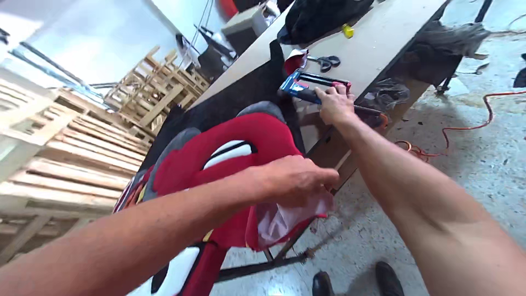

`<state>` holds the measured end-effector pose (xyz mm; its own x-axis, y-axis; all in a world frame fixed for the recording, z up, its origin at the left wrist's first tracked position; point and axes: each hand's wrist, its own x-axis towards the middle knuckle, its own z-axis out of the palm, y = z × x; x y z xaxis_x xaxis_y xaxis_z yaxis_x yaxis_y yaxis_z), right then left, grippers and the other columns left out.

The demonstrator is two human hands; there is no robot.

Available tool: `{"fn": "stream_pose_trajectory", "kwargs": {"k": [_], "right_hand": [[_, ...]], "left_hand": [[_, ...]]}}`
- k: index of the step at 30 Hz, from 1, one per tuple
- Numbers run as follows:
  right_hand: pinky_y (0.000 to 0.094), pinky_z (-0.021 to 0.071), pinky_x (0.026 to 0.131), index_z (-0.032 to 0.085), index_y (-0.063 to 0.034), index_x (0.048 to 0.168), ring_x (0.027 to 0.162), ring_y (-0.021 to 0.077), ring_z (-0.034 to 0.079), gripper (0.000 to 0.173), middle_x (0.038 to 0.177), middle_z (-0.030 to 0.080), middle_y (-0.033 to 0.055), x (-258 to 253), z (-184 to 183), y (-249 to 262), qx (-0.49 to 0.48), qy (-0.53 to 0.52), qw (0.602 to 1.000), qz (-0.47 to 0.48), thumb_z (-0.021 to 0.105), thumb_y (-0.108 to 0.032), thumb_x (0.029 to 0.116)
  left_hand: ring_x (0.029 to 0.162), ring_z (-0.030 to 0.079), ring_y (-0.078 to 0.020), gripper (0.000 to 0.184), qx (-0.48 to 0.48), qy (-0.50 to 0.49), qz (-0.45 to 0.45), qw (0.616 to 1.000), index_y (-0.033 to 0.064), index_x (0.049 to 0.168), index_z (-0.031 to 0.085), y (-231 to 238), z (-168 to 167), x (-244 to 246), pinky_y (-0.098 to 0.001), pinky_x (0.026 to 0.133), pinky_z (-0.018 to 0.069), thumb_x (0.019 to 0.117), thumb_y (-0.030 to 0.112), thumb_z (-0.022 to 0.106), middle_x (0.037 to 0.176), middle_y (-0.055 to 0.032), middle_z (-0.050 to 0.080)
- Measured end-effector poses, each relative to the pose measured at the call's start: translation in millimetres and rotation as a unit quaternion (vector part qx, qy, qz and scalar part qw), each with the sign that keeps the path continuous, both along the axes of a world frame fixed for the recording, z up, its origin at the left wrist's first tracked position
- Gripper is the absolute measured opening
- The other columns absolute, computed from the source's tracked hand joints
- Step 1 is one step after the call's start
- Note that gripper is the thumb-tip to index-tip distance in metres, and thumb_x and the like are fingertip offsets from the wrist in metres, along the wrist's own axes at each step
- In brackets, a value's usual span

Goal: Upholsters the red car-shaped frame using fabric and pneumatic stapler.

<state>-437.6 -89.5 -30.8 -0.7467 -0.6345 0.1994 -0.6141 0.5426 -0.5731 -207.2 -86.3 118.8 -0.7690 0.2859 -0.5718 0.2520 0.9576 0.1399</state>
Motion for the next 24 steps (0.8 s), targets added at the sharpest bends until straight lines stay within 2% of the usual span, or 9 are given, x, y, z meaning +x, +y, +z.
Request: {"fn": "stream_pose_trajectory", "kwargs": {"k": [3, 5, 9, 13, 15, 17, 19, 21, 24], "right_hand": [[0.0720, 0.0389, 0.102, 0.056, -0.0240, 0.147, 0.141, 0.0498, 0.039, 0.060, 0.141, 0.058, 0.0206, 2.4, -8.5, -17.6, -0.055, 0.034, 0.996, -0.066, 0.070, -0.012, 0.0895], [0.0719, 0.0376, 0.102, 0.056, -0.0207, 0.147, 0.139, 0.0503, 0.041, 0.056, 0.138, 0.059, 0.0227, -5.8, -10.4, -29.3, -0.064, 0.045, 0.993, -0.084, 0.067, -0.013, 0.0925], [0.0800, 0.0311, 0.103, 0.059, -0.0096, 0.142, 0.140, 0.0549, 0.039, 0.053, 0.140, 0.056, 0.0300, -33.2, -10.8, -44.9, -0.040, 0.034, 0.993, -0.109, 0.067, -0.007, 0.0895], [0.0867, 0.0212, 0.105, 0.056, -0.0002, 0.142, 0.145, 0.0620, 0.026, 0.054, 0.151, 0.039, 0.0399, -50.0, -2.3, -41.9, -0.018, -0.010, 0.997, -0.068, 0.067, -0.020, 0.0931], [0.0810, 0.0261, 0.106, 0.058, -0.0043, 0.143, 0.142, 0.0566, 0.033, 0.054, 0.152, 0.041, 0.0345, -39.2, 8.6, -19.0, -0.106, -0.034, 0.993, -0.049, 0.063, -0.030, 0.0950], [0.0617, 0.0413, 0.111, 0.061, -0.0070, 0.140, 0.137, 0.0391, 0.049, 0.048, 0.147, 0.050, 0.0240, 2.0, 11.8, 33.1, -0.230, -0.083, 0.968, -0.058, 0.054, -0.035, 0.1010], [0.0437, 0.0533, 0.101, 0.061, -0.0063, 0.136, 0.120, 0.0206, 0.062, 0.046, 0.134, 0.062, 0.0129, 86.6, -20.5, 100.7, -0.350, -0.218, 0.904, -0.113, 0.049, -0.039, 0.1061], [0.0335, 0.0564, 0.072, 0.064, -0.0092, 0.122, 0.086, 0.0119, 0.066, 0.039, 0.102, 0.068, 0.0028, 210.4, -79.6, 149.0, -0.428, -0.420, 0.780, -0.180, 0.045, -0.039, 0.1075], [0.0397, 0.0569, 0.061, 0.070, -0.0100, 0.109, 0.080, 0.0210, 0.071, 0.068, 0.093, 0.074, 0.0064, 353.6, -105.2, 147.6, -0.444, -0.693, 0.551, -0.138, 0.025, -0.061, 0.1054]], "left_hand": [[0.078, 0.069, -0.0215, 0.014, 0.018, 0.062, -0.030, 0.997, 0.0196, 0.111, 0.068, 15.4, -8.7, 6.2, -0.0472, 0.064, 0.0560, 0.1022, 0.020, 0.057, 0.087, -0.0018, 0.070], [0.080, 0.069, -0.0213, 0.021, 0.057, 0.113, -0.024, 0.992, 0.0160, 0.116, 0.064, 17.7, -6.2, 14.3, -0.0445, 0.068, 0.0565, 0.1036, 0.031, 0.056, 0.087, -0.0025, 0.069], [0.123, 0.058, -0.0168, 0.075, 0.147, 0.180, 0.096, 0.968, 0.0157, 0.153, 0.042, -15.0, 19.1, 52.9, -0.0462, 0.110, 0.0456, 0.0952, 0.062, 0.055, 0.130, -0.0011, 0.064], [0.136, 0.047, -0.0077, 0.084, 0.074, 0.185, 0.221, 0.955, 0.0219, 0.160, 0.029, -35.6, 17.3, 116.9, -0.0410, 0.110, 0.0464, 0.0895, 0.057, 0.059, 0.153, 0.0057, 0.048], [0.134, 0.051, -0.0071, 0.086, 0.011, 0.193, 0.289, 0.938, 0.0234, 0.160, 0.030, -27.4, 0.3, 123.0, -0.0395, 0.106, 0.0500, 0.0900, 0.060, 0.064, 0.151, 0.0056, 0.051], [0.125, 0.059, -0.0172, 0.085, -0.034, 0.248, 0.351, 0.902, 0.0207, 0.157, 0.036, -26.6, -11.1, 111.9, -0.0460, 0.100, 0.0542, 0.0891, 0.061, 0.068, 0.142, -0.0017, 0.059], [0.123, 0.061, -0.0285, 0.087, -0.064, 0.289, 0.394, 0.870, 0.0147, 0.157, 0.036, -36.2, -8.6, 100.9, -0.0538, 0.099, 0.0532, 0.0883, 0.056, 0.071, 0.142, -0.0108, 0.058], [0.104, 0.067, -0.0279, 0.090, -0.078, 0.262, 0.421, 0.865, 0.0174, 0.157, 0.036, -47.5, -6.4, 96.0, -0.0553, 0.086, 0.0575, 0.0847, 0.057, 0.073, 0.127, -0.0097, 0.065], [0.094, 0.070, -0.0340, 0.062, -0.045, 0.112, 0.448, 0.886, 0.0206, 0.144, 0.051, -55.3, -12.8, 85.7, -0.0619, 0.081, 0.0554, 0.0880, 0.038, 0.071, 0.104, -0.0137, 0.072]]}}
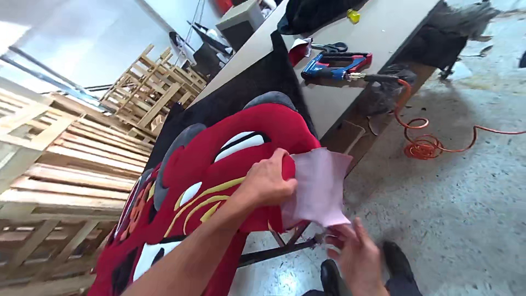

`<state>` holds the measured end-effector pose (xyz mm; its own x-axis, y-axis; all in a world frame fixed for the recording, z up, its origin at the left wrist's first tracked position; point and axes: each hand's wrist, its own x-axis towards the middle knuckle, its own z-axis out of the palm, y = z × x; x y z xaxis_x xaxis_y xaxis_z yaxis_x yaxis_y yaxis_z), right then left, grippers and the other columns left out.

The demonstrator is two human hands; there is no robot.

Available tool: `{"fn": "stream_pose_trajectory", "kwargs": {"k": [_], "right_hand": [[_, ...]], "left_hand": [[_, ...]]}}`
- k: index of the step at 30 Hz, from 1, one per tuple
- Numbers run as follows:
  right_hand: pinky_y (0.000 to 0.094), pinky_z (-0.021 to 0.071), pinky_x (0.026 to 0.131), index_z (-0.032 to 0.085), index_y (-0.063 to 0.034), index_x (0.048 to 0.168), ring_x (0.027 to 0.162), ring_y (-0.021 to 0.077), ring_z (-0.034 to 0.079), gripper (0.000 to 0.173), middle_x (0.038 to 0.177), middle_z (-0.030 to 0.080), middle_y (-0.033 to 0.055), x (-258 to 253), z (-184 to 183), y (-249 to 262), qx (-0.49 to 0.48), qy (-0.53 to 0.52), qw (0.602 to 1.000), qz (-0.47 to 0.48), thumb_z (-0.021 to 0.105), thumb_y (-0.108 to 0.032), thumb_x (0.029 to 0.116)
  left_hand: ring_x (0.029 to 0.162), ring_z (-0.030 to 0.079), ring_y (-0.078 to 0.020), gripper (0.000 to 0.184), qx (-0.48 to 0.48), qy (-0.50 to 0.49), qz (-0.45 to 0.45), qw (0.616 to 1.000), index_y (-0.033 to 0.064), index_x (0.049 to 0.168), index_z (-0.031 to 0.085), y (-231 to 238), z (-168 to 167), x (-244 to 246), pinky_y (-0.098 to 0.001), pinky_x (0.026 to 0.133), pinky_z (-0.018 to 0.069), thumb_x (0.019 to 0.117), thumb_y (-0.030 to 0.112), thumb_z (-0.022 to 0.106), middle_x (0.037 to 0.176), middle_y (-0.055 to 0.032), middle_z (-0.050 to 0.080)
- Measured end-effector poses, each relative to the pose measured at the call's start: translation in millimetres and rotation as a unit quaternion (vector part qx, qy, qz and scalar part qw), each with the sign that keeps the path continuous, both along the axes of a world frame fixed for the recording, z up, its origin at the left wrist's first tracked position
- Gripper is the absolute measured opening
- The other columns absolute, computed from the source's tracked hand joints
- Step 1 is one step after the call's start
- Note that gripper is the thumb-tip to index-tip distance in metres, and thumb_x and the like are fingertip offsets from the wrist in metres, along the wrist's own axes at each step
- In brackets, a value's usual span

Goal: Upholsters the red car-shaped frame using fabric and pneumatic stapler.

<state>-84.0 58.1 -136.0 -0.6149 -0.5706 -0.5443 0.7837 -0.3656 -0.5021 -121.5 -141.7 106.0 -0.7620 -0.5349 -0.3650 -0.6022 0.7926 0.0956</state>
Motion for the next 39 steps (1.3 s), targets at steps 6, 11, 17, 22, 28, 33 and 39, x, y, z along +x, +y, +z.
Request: {"fn": "stream_pose_trajectory", "kwargs": {"k": [6, 11, 17, 22, 28, 33, 39], "right_hand": [[0.0373, 0.0620, 0.068, 0.068, -0.0027, 0.111, 0.076, 0.0174, 0.072, 0.020, 0.089, 0.074, 0.0082, -27.2, 92.8, -44.0, 0.040, 0.128, 0.979, -0.152, 0.070, -0.017, 0.0966], [0.0367, 0.0595, 0.075, 0.074, -0.0057, 0.103, 0.079, 0.0127, 0.070, 0.012, 0.088, 0.074, 0.0047, -72.1, 115.9, -55.2, 0.081, 0.310, 0.937, -0.140, 0.073, -0.008, 0.0921], [0.0326, 0.0604, 0.075, 0.076, -0.0068, 0.100, 0.078, 0.0106, 0.070, 0.008, 0.087, 0.075, 0.0035, -78.2, 103.7, -48.9, 0.007, 0.312, 0.940, -0.135, 0.073, -0.009, 0.0930], [0.0315, 0.0615, 0.077, 0.077, -0.0041, 0.100, 0.080, 0.0109, 0.072, 0.009, 0.088, 0.076, 0.0059, -71.0, 95.7, -51.6, -0.049, 0.256, 0.943, -0.206, 0.073, -0.004, 0.0916], [0.0352, 0.0620, 0.073, 0.066, -0.0099, 0.119, 0.083, 0.0156, 0.072, 0.034, 0.098, 0.074, 0.0044, -41.0, 93.7, -35.9, -0.042, 0.208, 0.971, -0.112, 0.074, -0.031, 0.0934], [0.0364, 0.0636, 0.073, 0.066, -0.0075, 0.119, 0.080, 0.0164, 0.073, 0.035, 0.094, 0.076, 0.0060, -15.7, 93.0, -34.9, 0.021, 0.254, 0.962, -0.097, 0.079, -0.003, 0.0859], [0.0271, 0.0615, 0.072, 0.077, -0.0106, 0.096, 0.085, 0.0064, 0.069, 0.010, 0.096, 0.073, -0.0009, -1.2, 73.8, -59.7, 0.105, 0.460, 0.834, -0.286, 0.074, -0.007, 0.0877]], "left_hand": [[0.086, 0.069, -0.0208, 0.048, 0.315, 0.258, 0.079, 0.910, 0.0027, 0.132, 0.054, -49.6, 16.5, 52.7, -0.0415, 0.075, 0.0607, 0.0848, -0.003, 0.056, 0.106, -0.0129, 0.069], [0.085, 0.069, -0.0157, 0.043, 0.332, 0.099, -0.002, 0.938, 0.0018, 0.123, 0.061, -87.2, 23.4, 77.9, -0.0377, 0.077, 0.0591, 0.0822, 0.012, 0.054, 0.098, -0.0091, 0.072], [0.087, 0.069, -0.0206, 0.050, 0.260, 0.030, 0.013, 0.965, 0.0019, 0.126, 0.062, -46.7, 25.3, -20.8, -0.0421, 0.078, 0.0585, 0.1022, 0.046, 0.057, 0.099, -0.0131, 0.071], [0.101, 0.067, -0.0342, 0.077, 0.180, 0.023, 0.035, 0.983, -0.0025, 0.145, 0.039, -47.9, 12.9, -45.2, -0.0515, 0.086, 0.0577, 0.0848, 0.018, 0.083, 0.121, -0.0257, 0.063], [0.073, 0.069, -0.0140, 0.021, 0.323, -0.006, 0.026, 0.946, 0.0019, 0.114, 0.065, -37.6, 30.3, -34.5, -0.0321, 0.066, 0.0603, 0.0980, 0.004, 0.053, 0.089, -0.0089, 0.072], [0.079, 0.072, -0.0139, 0.026, 0.363, 0.011, -0.026, 0.931, 0.0055, 0.126, 0.060, -33.0, 28.7, -45.4, -0.0328, 0.070, 0.0622, 0.1019, 0.011, 0.055, 0.095, -0.0076, 0.073], [0.099, 0.067, -0.0093, 0.011, 0.364, 0.092, -0.287, 0.881, 0.0118, 0.084, 0.069, -49.5, 48.5, -50.2, -0.0308, 0.089, 0.0561, 0.0912, 0.012, 0.060, 0.100, 0.0016, 0.072]]}}
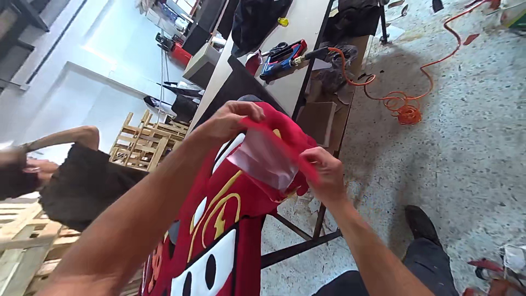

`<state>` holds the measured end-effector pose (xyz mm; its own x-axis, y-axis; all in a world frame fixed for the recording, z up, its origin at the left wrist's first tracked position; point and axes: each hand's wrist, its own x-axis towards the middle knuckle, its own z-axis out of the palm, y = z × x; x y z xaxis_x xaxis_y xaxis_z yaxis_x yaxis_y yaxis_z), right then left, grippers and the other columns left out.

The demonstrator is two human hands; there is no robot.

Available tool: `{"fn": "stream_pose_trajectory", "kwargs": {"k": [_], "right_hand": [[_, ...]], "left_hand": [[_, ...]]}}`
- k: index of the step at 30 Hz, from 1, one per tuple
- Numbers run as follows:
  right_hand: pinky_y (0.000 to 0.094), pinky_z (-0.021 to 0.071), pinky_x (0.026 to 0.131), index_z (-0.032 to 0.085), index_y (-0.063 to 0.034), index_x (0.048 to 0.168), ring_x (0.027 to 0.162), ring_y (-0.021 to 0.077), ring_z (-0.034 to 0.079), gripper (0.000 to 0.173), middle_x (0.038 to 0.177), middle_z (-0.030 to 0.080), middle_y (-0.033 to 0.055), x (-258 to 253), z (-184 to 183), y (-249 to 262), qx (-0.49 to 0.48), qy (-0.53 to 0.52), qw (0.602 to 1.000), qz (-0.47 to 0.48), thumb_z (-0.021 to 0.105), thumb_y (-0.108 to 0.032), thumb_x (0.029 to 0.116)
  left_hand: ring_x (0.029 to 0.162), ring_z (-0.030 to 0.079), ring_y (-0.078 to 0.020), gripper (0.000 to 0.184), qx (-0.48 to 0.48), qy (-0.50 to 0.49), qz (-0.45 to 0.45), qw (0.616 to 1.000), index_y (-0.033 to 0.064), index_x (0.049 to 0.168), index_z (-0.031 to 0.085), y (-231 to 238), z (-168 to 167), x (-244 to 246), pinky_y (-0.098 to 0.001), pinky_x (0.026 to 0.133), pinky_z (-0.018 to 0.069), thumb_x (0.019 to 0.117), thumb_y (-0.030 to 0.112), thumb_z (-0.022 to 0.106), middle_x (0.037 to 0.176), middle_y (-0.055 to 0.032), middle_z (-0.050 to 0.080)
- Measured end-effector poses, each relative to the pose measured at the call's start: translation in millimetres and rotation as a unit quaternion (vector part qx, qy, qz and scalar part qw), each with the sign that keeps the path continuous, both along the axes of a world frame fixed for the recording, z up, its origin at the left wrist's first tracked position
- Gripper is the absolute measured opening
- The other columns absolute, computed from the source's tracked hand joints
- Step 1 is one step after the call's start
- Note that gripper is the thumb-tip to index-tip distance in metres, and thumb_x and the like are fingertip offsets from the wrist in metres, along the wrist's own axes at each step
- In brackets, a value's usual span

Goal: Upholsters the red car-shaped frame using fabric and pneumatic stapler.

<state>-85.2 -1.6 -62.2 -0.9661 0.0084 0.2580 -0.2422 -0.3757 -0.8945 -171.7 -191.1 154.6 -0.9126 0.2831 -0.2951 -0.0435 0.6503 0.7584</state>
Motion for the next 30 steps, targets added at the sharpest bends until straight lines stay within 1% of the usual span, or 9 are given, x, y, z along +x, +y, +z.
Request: {"fn": "stream_pose_trajectory", "kwargs": {"k": [2, 5, 10, 16, 19, 21, 24, 27, 30], "right_hand": [[0.0256, 0.0602, 0.075, 0.079, -0.0138, 0.099, 0.093, 0.0088, 0.066, 0.014, 0.105, 0.068, 0.0015, 11.5, -11.6, -9.5, 0.055, 0.071, 0.993, -0.073, 0.073, -0.007, 0.0884], [0.0273, 0.0578, 0.077, 0.080, -0.0200, 0.099, 0.092, 0.0096, 0.063, 0.015, 0.101, 0.065, -0.0004, 36.7, -22.7, -23.8, 0.105, 0.090, 0.979, -0.148, 0.070, -0.012, 0.0901], [0.0254, 0.0578, 0.073, 0.079, -0.0232, 0.108, 0.089, 0.0066, 0.063, 0.020, 0.099, 0.064, -0.0029, 67.8, -33.9, -44.8, 0.088, 0.085, 0.979, -0.166, 0.072, -0.017, 0.0910], [0.0242, 0.0603, 0.078, 0.077, -0.0150, 0.105, 0.096, 0.0054, 0.066, 0.019, 0.109, 0.067, -0.0023, 71.2, -26.1, -45.0, 0.025, 0.011, 0.993, -0.113, 0.060, -0.013, 0.0971], [0.0258, 0.0581, 0.078, 0.077, -0.0165, 0.106, 0.100, 0.0050, 0.064, 0.032, 0.111, 0.067, -0.0042, 68.4, -19.0, -37.2, 0.026, -0.031, 0.996, -0.083, 0.046, -0.022, 0.1020], [0.0246, 0.0586, 0.074, 0.076, -0.0158, 0.101, 0.094, 0.0039, 0.066, 0.028, 0.106, 0.068, -0.0038, 66.0, -12.0, -38.7, 0.053, -0.058, 0.991, -0.105, 0.051, -0.028, 0.1035], [0.0218, 0.0590, 0.064, 0.073, -0.0176, 0.097, 0.077, 0.0018, 0.065, 0.012, 0.098, 0.066, -0.0046, 64.3, -2.4, -43.9, 0.087, -0.092, 0.983, -0.130, 0.070, -0.028, 0.0926], [0.0219, 0.0593, 0.062, 0.073, -0.0177, 0.098, 0.075, 0.0019, 0.065, 0.015, 0.097, 0.066, -0.0050, 64.1, 1.7, -43.6, 0.087, -0.134, 0.981, -0.114, 0.074, -0.028, 0.0874], [0.0242, 0.0588, 0.061, 0.070, -0.0174, 0.100, 0.073, 0.0031, 0.066, 0.019, 0.094, 0.067, -0.0059, 68.8, 3.4, -41.6, 0.055, -0.193, 0.976, -0.082, 0.073, -0.029, 0.0854]], "left_hand": [[0.115, 0.063, -0.0158, 0.022, -0.078, 0.043, -0.124, 0.988, 0.0131, 0.075, 0.068, -11.9, 19.3, 5.8, -0.0366, 0.102, 0.0524, 0.0924, 0.012, 0.055, 0.112, -0.0019, 0.071], [0.121, 0.062, -0.0192, 0.019, -0.184, 0.050, -0.207, 0.960, 0.0132, 0.076, 0.074, -17.7, 34.1, 29.6, -0.0386, 0.103, 0.0532, 0.0863, 0.008, 0.059, 0.122, -0.0045, 0.069], [0.121, 0.061, -0.0152, 0.014, -0.248, 0.047, -0.215, 0.943, 0.0204, 0.087, 0.077, -20.4, 41.0, 60.7, -0.0349, 0.101, 0.0544, 0.0853, 0.018, 0.064, 0.126, 0.0014, 0.067], [0.115, 0.062, -0.0155, 0.014, -0.262, 0.060, -0.253, 0.929, 0.0230, 0.081, 0.076, -19.1, 55.8, 67.8, -0.0319, 0.093, 0.0564, 0.0847, 0.021, 0.063, 0.125, 0.0021, 0.066], [0.122, 0.058, -0.0133, 0.016, -0.348, 0.057, -0.296, 0.888, 0.0302, 0.082, 0.078, -16.0, 58.7, 71.3, -0.0361, 0.099, 0.0534, 0.0814, 0.025, 0.062, 0.128, 0.0092, 0.065], [0.130, 0.053, -0.0125, 0.021, -0.413, 0.060, -0.316, 0.852, 0.0347, 0.086, 0.077, -6.5, 58.7, 72.6, -0.0440, 0.105, 0.0476, 0.0799, 0.031, 0.057, 0.132, 0.0132, 0.063], [0.121, 0.059, -0.0180, 0.026, -0.455, 0.187, -0.328, 0.807, 0.0259, 0.092, 0.076, 34.7, 43.7, 80.5, -0.0531, 0.103, 0.0436, 0.0895, 0.035, 0.051, 0.121, 0.0048, 0.068], [0.113, 0.064, -0.0206, 0.024, -0.428, 0.293, -0.419, 0.745, 0.0164, 0.102, 0.077, 65.8, 1.6, 91.8, -0.0460, 0.101, 0.0496, 0.0961, 0.021, 0.054, 0.112, -0.0004, 0.072], [0.122, 0.061, -0.0218, 0.024, -0.417, 0.316, -0.522, 0.674, 0.0113, 0.110, 0.076, 47.4, -35.0, 88.6, -0.0412, 0.108, 0.0464, 0.0999, 0.016, 0.055, 0.124, -0.0016, 0.071]]}}
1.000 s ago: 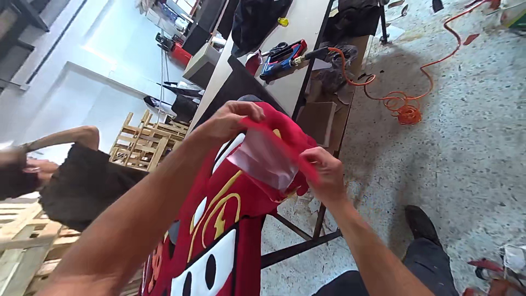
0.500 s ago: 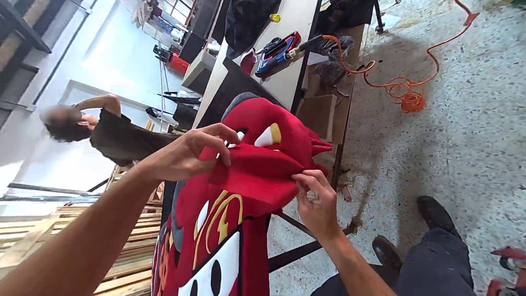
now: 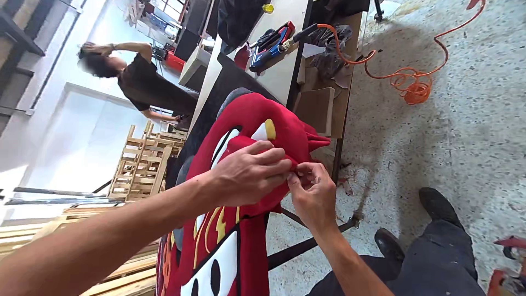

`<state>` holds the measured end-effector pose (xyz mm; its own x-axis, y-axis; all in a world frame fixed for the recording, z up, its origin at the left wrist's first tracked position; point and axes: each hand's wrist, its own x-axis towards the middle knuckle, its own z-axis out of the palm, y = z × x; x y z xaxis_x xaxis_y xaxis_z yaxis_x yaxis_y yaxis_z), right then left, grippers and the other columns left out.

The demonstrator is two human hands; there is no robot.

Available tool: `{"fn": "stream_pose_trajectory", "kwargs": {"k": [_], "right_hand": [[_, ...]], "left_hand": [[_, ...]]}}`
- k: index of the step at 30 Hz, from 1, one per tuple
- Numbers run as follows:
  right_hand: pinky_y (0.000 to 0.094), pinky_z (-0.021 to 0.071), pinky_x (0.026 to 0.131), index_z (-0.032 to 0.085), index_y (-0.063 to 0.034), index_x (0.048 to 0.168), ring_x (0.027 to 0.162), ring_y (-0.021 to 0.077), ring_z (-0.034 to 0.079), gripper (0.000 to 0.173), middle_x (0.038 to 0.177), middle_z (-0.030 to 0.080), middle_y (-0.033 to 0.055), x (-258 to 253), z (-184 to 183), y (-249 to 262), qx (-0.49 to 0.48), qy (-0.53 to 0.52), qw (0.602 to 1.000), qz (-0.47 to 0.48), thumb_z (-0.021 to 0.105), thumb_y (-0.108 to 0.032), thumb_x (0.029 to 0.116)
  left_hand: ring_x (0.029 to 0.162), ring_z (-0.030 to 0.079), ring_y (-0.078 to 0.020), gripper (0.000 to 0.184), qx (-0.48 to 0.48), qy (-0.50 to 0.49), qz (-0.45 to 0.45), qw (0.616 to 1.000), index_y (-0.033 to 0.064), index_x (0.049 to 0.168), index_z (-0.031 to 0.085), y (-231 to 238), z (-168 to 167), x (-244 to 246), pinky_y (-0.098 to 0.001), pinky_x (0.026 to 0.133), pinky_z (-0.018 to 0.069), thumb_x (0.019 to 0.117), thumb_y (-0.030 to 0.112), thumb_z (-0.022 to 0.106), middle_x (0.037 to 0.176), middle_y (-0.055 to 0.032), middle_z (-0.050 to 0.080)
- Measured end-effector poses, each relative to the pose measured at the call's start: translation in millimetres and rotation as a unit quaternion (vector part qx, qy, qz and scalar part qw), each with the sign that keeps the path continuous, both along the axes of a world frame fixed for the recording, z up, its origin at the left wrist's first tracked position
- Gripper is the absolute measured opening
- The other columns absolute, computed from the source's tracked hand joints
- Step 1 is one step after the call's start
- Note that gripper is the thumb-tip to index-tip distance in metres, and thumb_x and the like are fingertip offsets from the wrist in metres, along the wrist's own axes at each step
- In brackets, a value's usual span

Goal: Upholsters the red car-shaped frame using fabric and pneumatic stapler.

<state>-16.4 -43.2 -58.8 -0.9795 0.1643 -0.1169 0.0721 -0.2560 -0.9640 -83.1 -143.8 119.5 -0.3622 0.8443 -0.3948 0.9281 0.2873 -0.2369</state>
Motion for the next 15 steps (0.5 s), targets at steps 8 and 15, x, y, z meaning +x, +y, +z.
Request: {"fn": "stream_pose_trajectory", "kwargs": {"k": [8, 15], "right_hand": [[0.0305, 0.0565, 0.056, 0.073, -0.0221, 0.088, 0.060, 0.0044, 0.065, 0.028, 0.069, 0.067, -0.0107, 17.6, 8.7, -4.1, -0.049, -0.112, 0.988, 0.093, 0.067, -0.049, 0.0885], [0.0296, 0.0530, 0.051, 0.079, -0.0122, 0.083, 0.053, 0.0116, 0.063, 0.022, 0.065, 0.070, 0.0019, 10.4, 17.3, 0.6, -0.236, -0.148, 0.948, 0.154, 0.078, -0.033, 0.0894]], "left_hand": [[0.140, 0.050, -0.0233, 0.034, -0.001, 0.033, -0.023, 0.999, 0.0170, 0.125, 0.074, -29.3, -15.6, -5.5, -0.0441, 0.117, 0.0378, 0.1041, 0.028, 0.049, 0.142, 0.0026, 0.064], [0.128, 0.061, -0.0264, 0.033, 0.020, 0.039, -0.020, 0.999, 0.0142, 0.112, 0.077, -18.7, -15.9, -11.9, -0.0460, 0.108, 0.0456, 0.1033, 0.031, 0.050, 0.126, -0.0044, 0.072]]}}
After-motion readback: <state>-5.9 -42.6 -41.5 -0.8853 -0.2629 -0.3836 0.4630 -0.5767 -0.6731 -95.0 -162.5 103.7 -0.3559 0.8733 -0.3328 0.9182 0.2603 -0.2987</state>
